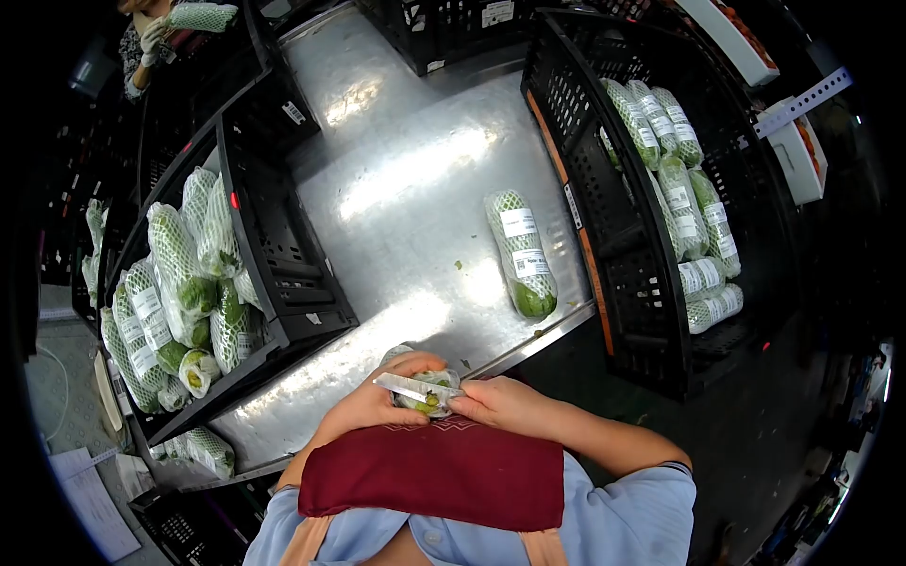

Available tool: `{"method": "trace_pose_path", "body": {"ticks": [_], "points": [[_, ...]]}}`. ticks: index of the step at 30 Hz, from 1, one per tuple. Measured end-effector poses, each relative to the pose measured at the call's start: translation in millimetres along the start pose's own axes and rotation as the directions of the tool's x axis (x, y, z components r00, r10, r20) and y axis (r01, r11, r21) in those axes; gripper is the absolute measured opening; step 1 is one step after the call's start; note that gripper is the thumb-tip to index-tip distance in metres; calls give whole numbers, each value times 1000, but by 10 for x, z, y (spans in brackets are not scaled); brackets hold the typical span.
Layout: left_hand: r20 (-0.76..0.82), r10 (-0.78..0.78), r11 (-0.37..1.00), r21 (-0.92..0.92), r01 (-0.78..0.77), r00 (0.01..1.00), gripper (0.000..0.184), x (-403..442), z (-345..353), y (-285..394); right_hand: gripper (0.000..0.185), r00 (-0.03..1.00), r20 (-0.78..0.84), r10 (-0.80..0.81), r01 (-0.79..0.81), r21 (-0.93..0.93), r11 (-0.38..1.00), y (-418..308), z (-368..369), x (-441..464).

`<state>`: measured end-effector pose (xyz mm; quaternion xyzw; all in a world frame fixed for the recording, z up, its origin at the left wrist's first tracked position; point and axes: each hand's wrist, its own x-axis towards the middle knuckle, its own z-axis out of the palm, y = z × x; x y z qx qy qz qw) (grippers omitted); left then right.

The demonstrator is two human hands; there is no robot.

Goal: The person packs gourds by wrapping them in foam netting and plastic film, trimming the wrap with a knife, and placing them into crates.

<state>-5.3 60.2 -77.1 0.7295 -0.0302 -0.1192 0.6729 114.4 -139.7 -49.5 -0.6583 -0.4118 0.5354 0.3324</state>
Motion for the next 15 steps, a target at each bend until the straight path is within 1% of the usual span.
{"method": "trace_pose_path", "body": {"ticks": [1,4,5,6,7,8,10,13,14,15], "points": [[0,-6,1000,6,6,1000,64,-6,-13,30,31,1000,20,-6,6,10,1000,32,6,-2],[-8,6,1000,6,-6,1000,64,-17,-11,32,33,1000,-2,-7,7,57,998,115,42,4],[-11,17,1000,6,-17,1000,64,-13,-18,30,34,999,-19,43,-36,279,960,201,43,-3],[-9,13,999,37,-12,1000,64,-12,-27,39,35,995,-24,97,-73,487,870,253,22,-24],[-9,8,998,68,-8,1000,65,-13,-34,51,33,980,-41,193,-104,728,678,281,-7,-37],[-8,4,995,98,-3,1000,65,-12,-37,58,31,983,-33,179,-49,900,434,291,-34,-12],[-9,5,996,90,-4,1000,65,-3,-29,49,28,957,-115,265,-25,881,473,293,-55,84],[-9,4,996,94,-3,1000,66,1,-19,57,23,915,-236,327,-90,672,735,539,-47,360],[-10,3,995,98,-2,1000,67,-1,-17,62,24,891,-353,284,-76,501,862,616,-46,458],[-13,-5,995,97,6,1000,68,-1,-16,68,29,863,-458,216,-75,306,949,689,-47,559]]}}
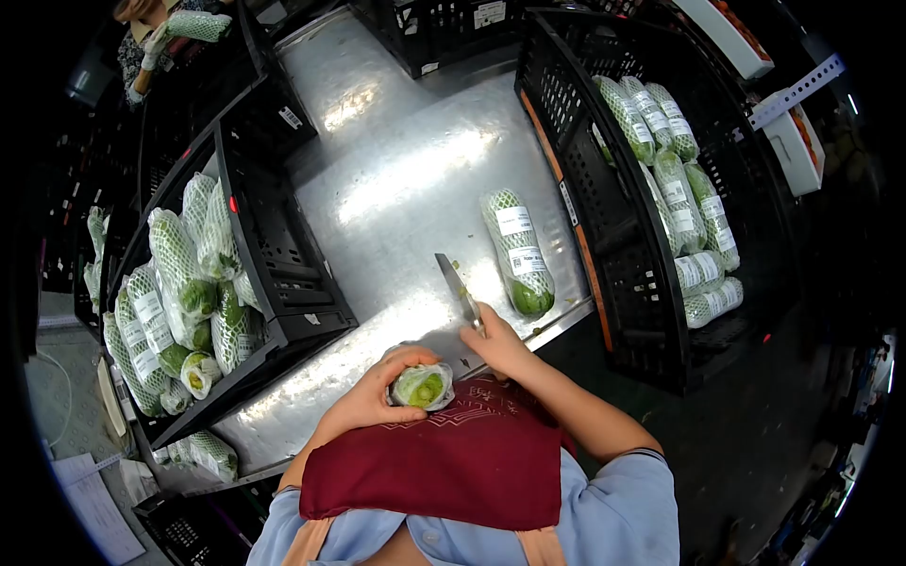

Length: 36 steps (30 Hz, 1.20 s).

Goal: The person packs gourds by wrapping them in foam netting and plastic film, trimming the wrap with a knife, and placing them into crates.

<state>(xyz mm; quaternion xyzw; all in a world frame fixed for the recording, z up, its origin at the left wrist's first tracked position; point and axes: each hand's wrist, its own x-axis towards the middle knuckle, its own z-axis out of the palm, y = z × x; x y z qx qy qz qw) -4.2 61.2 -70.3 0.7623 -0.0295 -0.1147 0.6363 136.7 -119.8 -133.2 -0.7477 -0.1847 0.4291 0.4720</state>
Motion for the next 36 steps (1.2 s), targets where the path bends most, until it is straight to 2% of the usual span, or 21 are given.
{"method": "trace_pose_path", "body": {"ticks": [1,4,5,7,8,9,11,14,17,18,19,22,25,28,31,34,36], "points": [[-5,-9,1000,-1,9,1000,69,-1,2,7,37,992,-65,-109,95,-192,977,70,27,76],[-25,-47,998,-35,47,999,75,-25,-24,35,56,947,-135,-293,213,-418,883,229,78,209],[-31,-61,997,-51,59,998,77,-28,-41,44,56,923,-77,-376,303,-456,837,255,61,204],[21,-42,998,56,41,999,79,-47,-134,-26,59,850,44,-525,471,-512,719,97,26,92],[47,-34,993,111,28,998,81,-39,-173,-63,62,913,249,-322,373,-192,908,-39,-5,-9],[35,-31,992,122,26,999,82,-31,-171,-80,65,856,435,-278,344,-78,936,-182,-12,-71],[11,-24,989,144,22,1000,83,-42,-129,-117,64,855,460,-238,207,118,971,-366,41,-220],[-55,-7,992,125,13,998,83,-61,-71,-188,57,839,446,-312,224,239,945,-476,-31,-248],[-80,37,995,91,-30,996,82,-76,0,-259,54,761,506,-405,369,175,913,-600,-105,-334],[-64,46,997,64,-42,997,82,-56,-1,-240,48,775,492,-397,412,84,907,-695,-114,-404],[-49,54,998,36,-52,997,82,-43,-4,-227,45,791,477,-384,390,92,916,-689,-116,-414],[-17,103,989,112,-100,995,82,-31,-26,-269,32,833,400,-383,351,153,924,-581,-106,-452],[35,28,994,104,-32,999,89,-32,-33,-333,22,708,325,-627,661,9,751,-434,-113,-411],[-3,90,977,192,-88,996,88,-39,50,-384,11,678,241,-695,728,-88,680,-420,-83,-400],[-97,95,968,240,-70,991,85,-65,178,-407,7,779,117,-616,600,145,787,-434,-25,-465],[-257,65,981,192,-15,964,77,-124,283,-368,7,763,103,-638,587,302,751,-499,-92,-520],[-316,78,968,250,4,946,76,-174,319,-338,10,787,134,-602,574,198,795,-464,-143,-560]]}}
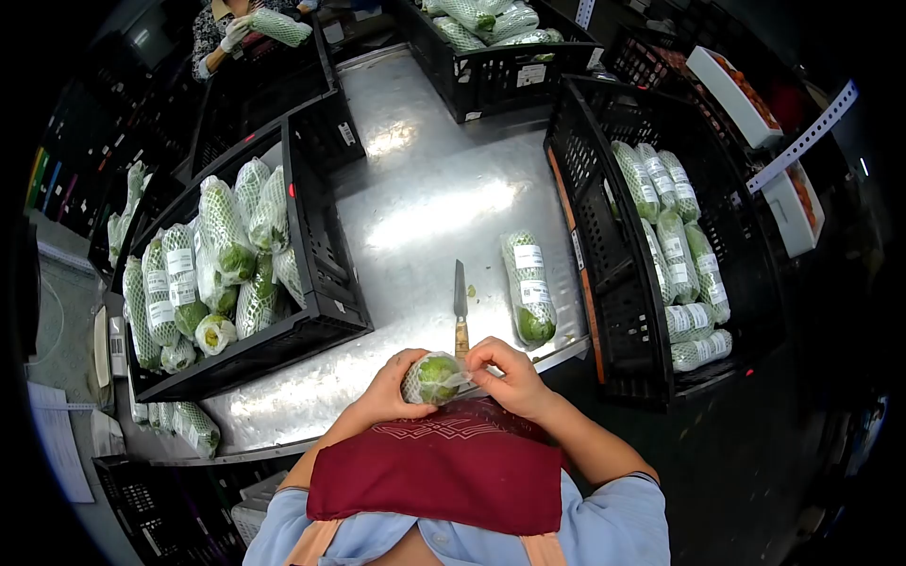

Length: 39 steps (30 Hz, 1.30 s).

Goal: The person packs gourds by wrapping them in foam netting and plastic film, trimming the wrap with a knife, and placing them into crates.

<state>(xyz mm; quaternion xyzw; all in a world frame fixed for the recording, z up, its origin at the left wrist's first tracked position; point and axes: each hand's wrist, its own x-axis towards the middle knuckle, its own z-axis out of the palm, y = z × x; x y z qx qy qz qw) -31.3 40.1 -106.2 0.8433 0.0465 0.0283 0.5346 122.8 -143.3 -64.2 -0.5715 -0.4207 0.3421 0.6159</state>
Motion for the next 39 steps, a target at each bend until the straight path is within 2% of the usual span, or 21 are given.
{"method": "trace_pose_path", "body": {"ticks": [4,8,11,12,13,15,16,19,20,23,24,26,28,29,30,32,33,34,35,37,39], "points": [[-72,49,985,169,-36,996,76,-70,0,144,24,994,9,105,-104,-76,992,67,-62,-83],[-100,85,973,224,-61,991,76,-111,38,234,40,989,137,60,-12,-326,945,-257,-3,0],[-93,62,968,249,-38,994,76,-140,75,254,36,956,184,226,-151,-353,924,-99,-17,-62],[-84,43,965,263,-20,996,77,-149,82,270,28,828,169,534,-543,8,839,-177,8,-7],[-76,24,961,277,-1,997,77,-160,91,283,25,791,186,583,-611,284,739,-141,26,30],[-105,26,952,306,7,994,77,-190,116,289,21,714,272,645,-588,733,342,-41,78,98],[-123,28,947,320,13,992,77,-204,120,291,17,707,230,669,-569,748,343,-93,113,137],[-140,30,963,268,9,990,75,-230,96,318,15,813,128,568,-564,418,712,-93,162,216],[-121,19,982,186,4,992,78,-232,69,318,13,836,94,540,-546,240,803,-48,182,254],[-119,-9,991,-132,-7,993,88,-214,-47,322,13,903,135,408,-429,212,878,-15,257,456],[-149,-30,959,-284,-14,988,92,-203,-82,323,13,884,209,418,-467,374,801,3,259,550],[-142,-94,821,-571,-4,985,106,-166,-203,368,13,808,289,513,-587,471,659,-37,288,697],[-136,-107,693,-721,-24,985,108,-58,-302,351,14,757,379,533,-650,522,552,-11,383,826],[-134,-114,616,-787,-36,984,109,3,-347,350,14,767,384,515,-639,538,550,-9,393,899],[-192,-66,587,-801,-117,979,98,62,-402,372,14,773,390,500,-631,551,546,-16,389,970],[-211,-48,385,-906,-177,976,86,97,-488,334,18,824,391,409,-566,566,600,-50,398,1033],[-223,-35,275,-939,-205,974,81,119,-538,332,21,866,301,398,-499,527,688,-98,425,1030],[-268,-103,334,-916,-220,958,77,143,-568,520,25,904,210,373,-428,478,767,-160,468,983],[-303,-135,248,-932,-264,943,76,196,-630,560,29,936,120,332,-351,417,839,-189,508,931],[-374,-145,106,-927,-361,916,75,218,-722,561,47,926,248,283,-366,412,835,-139,577,718],[-484,-238,127,-875,-467,842,72,241,-741,710,57,909,292,297,-403,436,805,-251,747,501]]}}
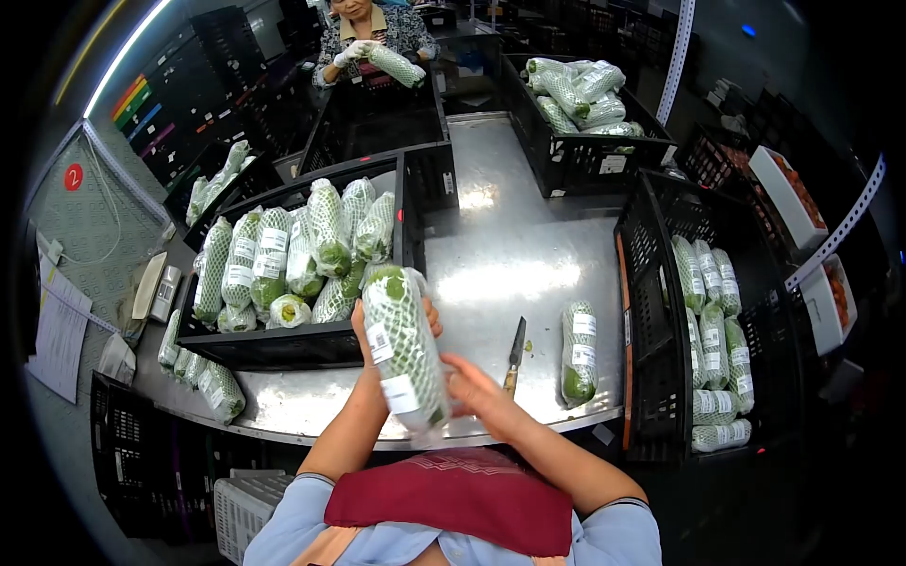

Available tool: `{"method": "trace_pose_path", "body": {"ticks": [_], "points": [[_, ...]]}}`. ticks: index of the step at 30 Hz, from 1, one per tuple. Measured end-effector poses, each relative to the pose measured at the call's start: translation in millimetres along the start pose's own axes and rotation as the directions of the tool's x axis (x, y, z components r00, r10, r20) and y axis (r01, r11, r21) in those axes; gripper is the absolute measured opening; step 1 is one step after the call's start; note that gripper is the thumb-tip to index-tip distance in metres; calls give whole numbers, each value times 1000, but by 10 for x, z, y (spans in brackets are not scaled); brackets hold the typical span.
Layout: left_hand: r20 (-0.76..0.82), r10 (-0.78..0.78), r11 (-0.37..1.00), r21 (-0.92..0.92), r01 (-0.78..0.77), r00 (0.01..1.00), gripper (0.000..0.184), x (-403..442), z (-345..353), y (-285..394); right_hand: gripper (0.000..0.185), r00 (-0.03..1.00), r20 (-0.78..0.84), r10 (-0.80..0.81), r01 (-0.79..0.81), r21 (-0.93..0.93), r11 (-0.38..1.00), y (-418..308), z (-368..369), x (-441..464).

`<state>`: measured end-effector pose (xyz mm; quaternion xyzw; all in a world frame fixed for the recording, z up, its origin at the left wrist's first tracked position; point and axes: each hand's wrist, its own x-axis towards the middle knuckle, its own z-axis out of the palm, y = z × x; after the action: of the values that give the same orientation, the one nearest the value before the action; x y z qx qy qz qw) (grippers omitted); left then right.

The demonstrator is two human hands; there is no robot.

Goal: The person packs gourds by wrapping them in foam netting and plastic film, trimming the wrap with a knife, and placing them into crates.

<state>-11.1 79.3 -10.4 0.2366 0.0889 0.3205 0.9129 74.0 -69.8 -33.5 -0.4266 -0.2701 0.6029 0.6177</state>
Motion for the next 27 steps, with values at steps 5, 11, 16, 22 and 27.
{"method": "trace_pose_path", "body": {"ticks": [5,11,16,22,27], "points": [[-38,-15,996,93,19,999,71,25,5,-124,63,988,147,50,-76,172,982,-80,43,-127],[99,-113,993,50,108,989,70,32,272,-199,58,997,61,39,-59,369,927,-95,-117,-203],[-97,2,998,63,4,995,50,223,193,-351,56,998,59,10,-34,433,901,-274,-144,-180],[-111,138,975,190,-116,984,38,319,358,-346,56,988,-45,-146,150,126,981,-331,-235,-140],[105,-86,996,15,84,991,45,371,329,-248,52,976,181,-119,24,455,890,-380,-292,3]]}}
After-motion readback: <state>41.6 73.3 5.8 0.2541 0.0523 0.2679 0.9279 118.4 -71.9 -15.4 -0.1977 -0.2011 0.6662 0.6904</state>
